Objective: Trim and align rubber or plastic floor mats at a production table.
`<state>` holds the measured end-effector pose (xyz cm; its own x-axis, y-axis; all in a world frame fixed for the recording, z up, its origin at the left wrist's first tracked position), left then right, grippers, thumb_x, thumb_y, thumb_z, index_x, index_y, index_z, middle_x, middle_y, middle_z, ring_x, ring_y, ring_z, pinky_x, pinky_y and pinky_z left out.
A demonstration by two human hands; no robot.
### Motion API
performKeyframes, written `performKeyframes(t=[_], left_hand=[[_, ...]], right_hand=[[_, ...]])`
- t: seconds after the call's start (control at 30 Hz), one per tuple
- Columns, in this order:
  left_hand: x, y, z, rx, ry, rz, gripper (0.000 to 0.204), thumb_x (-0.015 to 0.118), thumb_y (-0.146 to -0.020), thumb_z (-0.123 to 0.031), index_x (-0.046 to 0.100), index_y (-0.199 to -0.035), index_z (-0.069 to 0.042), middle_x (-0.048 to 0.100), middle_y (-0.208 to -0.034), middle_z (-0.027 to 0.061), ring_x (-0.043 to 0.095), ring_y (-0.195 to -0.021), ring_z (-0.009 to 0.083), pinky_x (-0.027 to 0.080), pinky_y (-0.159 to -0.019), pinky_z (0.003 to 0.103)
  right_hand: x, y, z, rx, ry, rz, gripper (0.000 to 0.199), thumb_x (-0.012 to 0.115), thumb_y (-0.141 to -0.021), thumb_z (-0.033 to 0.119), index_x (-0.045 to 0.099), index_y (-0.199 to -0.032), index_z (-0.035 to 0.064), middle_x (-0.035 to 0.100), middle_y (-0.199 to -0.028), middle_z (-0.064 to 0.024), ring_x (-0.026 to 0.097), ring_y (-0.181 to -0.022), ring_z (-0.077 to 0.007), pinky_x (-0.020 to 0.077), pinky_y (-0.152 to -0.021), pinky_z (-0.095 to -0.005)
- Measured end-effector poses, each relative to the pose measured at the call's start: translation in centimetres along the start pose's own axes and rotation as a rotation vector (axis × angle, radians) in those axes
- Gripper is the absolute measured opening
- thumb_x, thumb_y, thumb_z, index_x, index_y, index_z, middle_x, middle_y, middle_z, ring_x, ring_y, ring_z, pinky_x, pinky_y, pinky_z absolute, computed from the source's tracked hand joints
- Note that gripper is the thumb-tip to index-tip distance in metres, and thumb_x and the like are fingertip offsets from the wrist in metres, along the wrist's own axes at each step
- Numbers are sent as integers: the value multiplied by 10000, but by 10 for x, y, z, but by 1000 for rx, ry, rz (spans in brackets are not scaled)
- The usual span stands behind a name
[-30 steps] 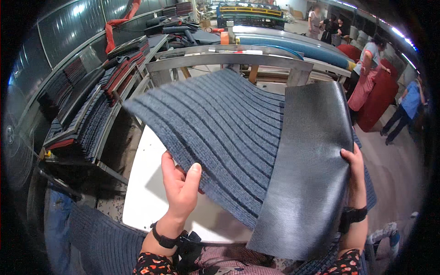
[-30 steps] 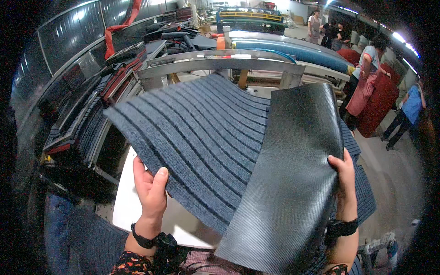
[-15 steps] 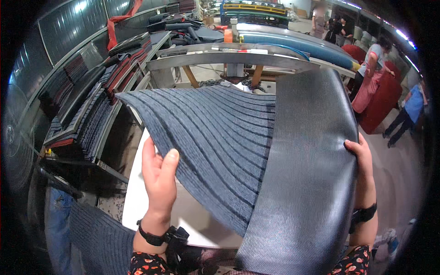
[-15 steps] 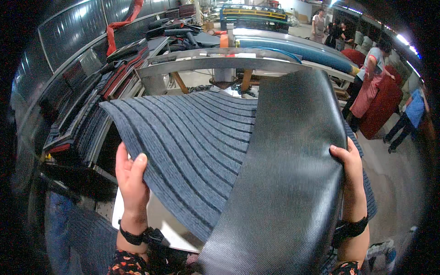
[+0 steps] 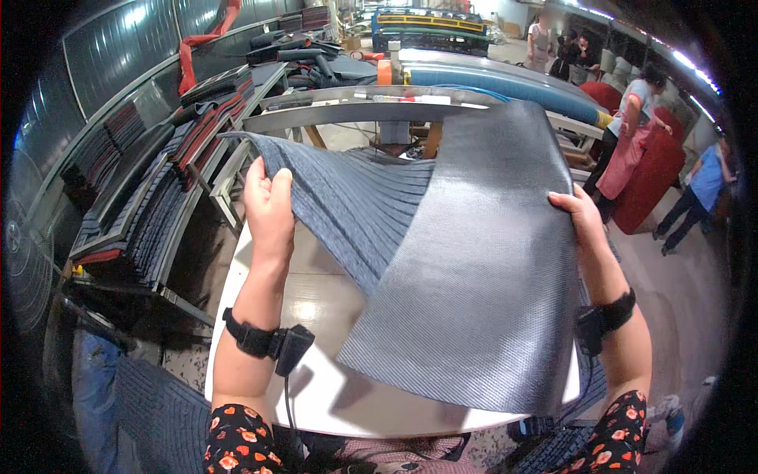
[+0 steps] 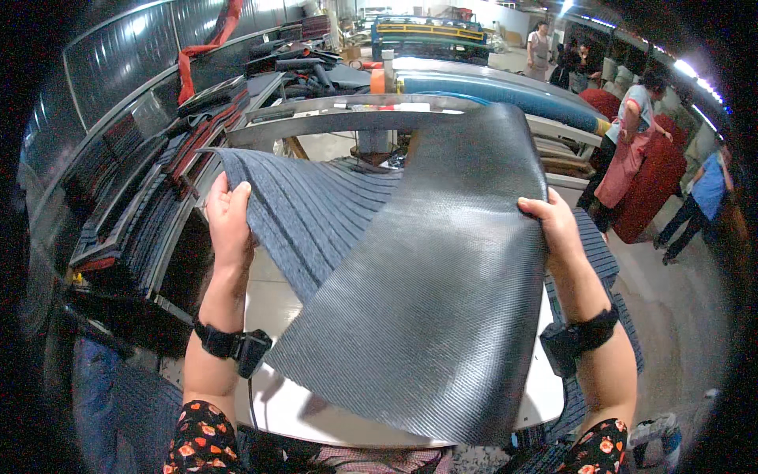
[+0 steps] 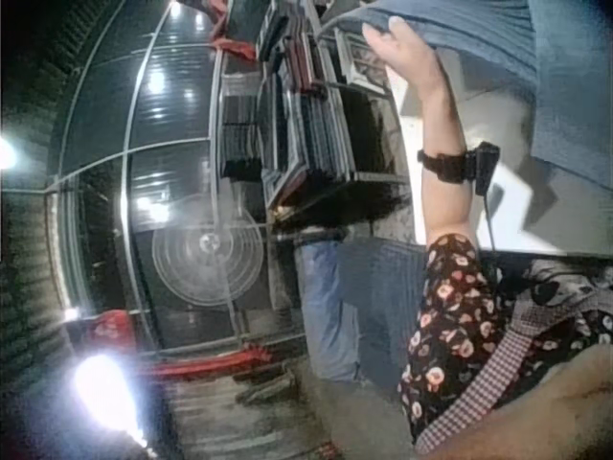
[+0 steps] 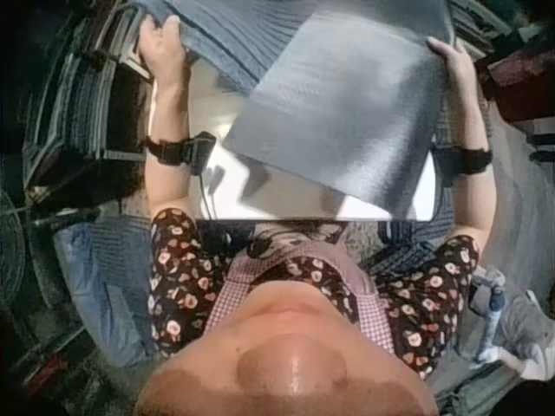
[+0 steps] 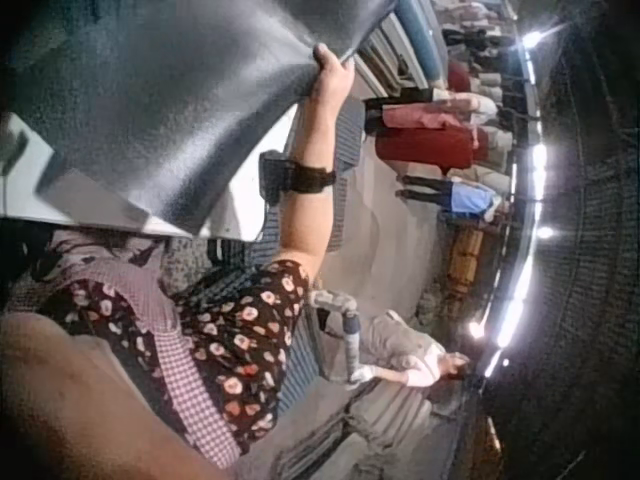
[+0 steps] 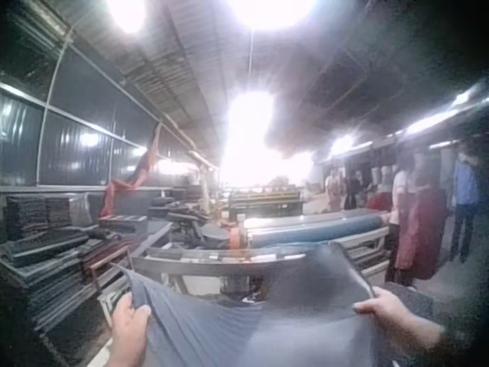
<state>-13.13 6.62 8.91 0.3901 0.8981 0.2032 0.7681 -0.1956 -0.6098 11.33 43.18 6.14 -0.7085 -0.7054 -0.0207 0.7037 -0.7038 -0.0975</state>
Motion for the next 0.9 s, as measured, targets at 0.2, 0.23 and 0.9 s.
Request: performKeyframes(t=[0.2, 0.23, 0.9], left_hand=[[-13, 29, -14, 42, -64, -38, 355, 427, -869, -18, 417, -1212, 72, 557, -1079, 100, 543, -924, 124, 417, -837, 248], [-12, 37, -20, 18, -20, -11, 365, 426, -872, -19, 405, -1224, 74, 552, -1089, 102, 540, -932, 127, 415, -841, 252], [-38, -32, -32, -36, 93, -64, 179, 499, -834, -126, 548, -944, 6, 584, -839, 28, 540, -723, 99, 426, -697, 229]], right_hand=[[26, 28, 12, -108, -59, 41, 368, 572, -752, 49, 486, -1093, -59, 585, -955, -97, 570, -799, -148, 449, -752, -244], [24, 32, 12, -88, -81, 63, 372, 575, -752, 53, 488, -1097, -54, 589, -959, -97, 574, -799, -142, 450, -750, -235], [-3, -10, 60, 116, 16, 45, 181, 564, -781, 183, 617, -804, 11, 625, -713, -47, 560, -548, -118, 447, -539, -222]])
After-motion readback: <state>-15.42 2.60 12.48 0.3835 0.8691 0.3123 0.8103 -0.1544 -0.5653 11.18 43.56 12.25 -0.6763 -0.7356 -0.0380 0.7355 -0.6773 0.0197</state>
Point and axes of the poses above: each hand's wrist, its own y-axis away from the middle knuckle, its own x-axis out of the palm, z = x × y, the point moved 9 cm from there along -y, towards the middle knuckle
